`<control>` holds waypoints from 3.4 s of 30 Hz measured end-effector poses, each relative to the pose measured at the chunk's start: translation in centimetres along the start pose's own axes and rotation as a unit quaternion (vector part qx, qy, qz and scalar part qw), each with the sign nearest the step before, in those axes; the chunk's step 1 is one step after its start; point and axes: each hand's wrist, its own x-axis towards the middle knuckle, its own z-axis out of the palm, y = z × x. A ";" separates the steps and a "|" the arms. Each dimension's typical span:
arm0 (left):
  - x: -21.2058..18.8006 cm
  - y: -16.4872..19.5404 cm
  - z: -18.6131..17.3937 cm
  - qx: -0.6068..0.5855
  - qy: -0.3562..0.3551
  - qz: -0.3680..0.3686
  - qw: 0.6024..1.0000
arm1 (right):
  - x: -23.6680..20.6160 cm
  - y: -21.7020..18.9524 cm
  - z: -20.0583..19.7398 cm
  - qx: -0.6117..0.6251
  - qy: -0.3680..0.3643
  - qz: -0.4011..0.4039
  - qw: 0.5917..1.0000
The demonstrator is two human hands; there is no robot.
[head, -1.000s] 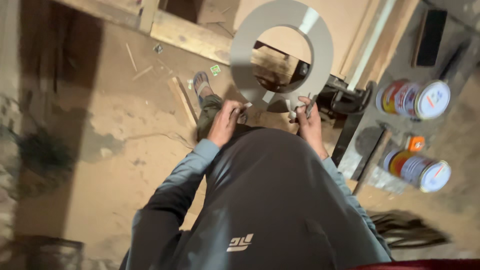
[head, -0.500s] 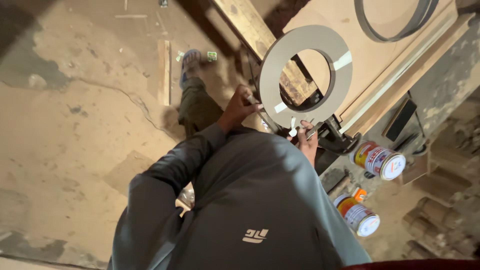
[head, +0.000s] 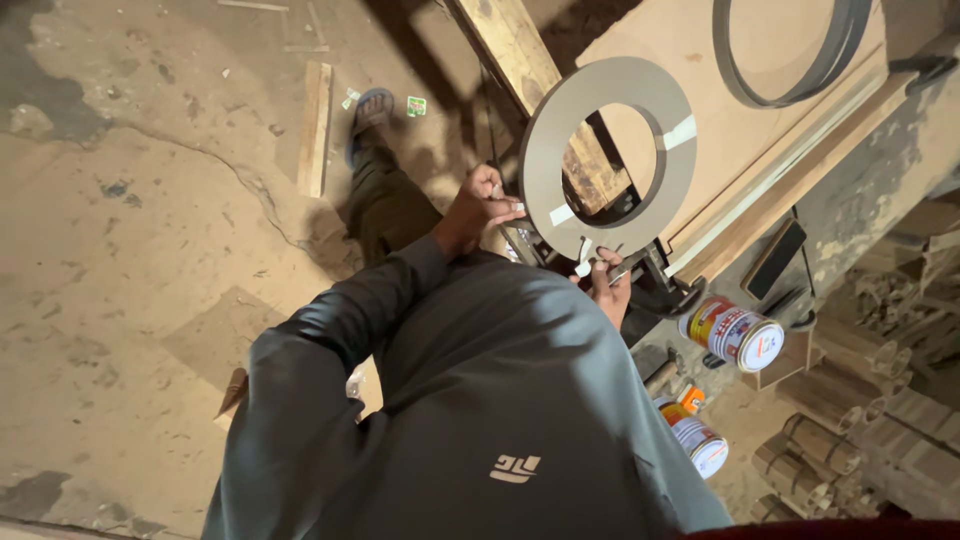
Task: The person holds a large coiled band on the workbench and presses small pieces of white tape onto the coil to secure it. They rotate and reposition the coil, peel more tape pieces, and later cut a length of the band from the coil using scissors.
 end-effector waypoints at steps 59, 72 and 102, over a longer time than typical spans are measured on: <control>-2.1 2.5 17.6 0.683 -0.330 0.324 0.565 | -4.4 -11.8 -3.5 0.123 -0.085 -0.008 0.989; -1.8 0.9 17.1 0.606 -0.285 0.202 0.715 | 0.0 -5.2 -7.4 0.621 -0.086 0.039 0.778; -1.5 1.4 17.2 0.238 -0.204 -0.197 0.929 | -2.7 -9.9 -1.6 -0.134 -0.014 -0.277 0.951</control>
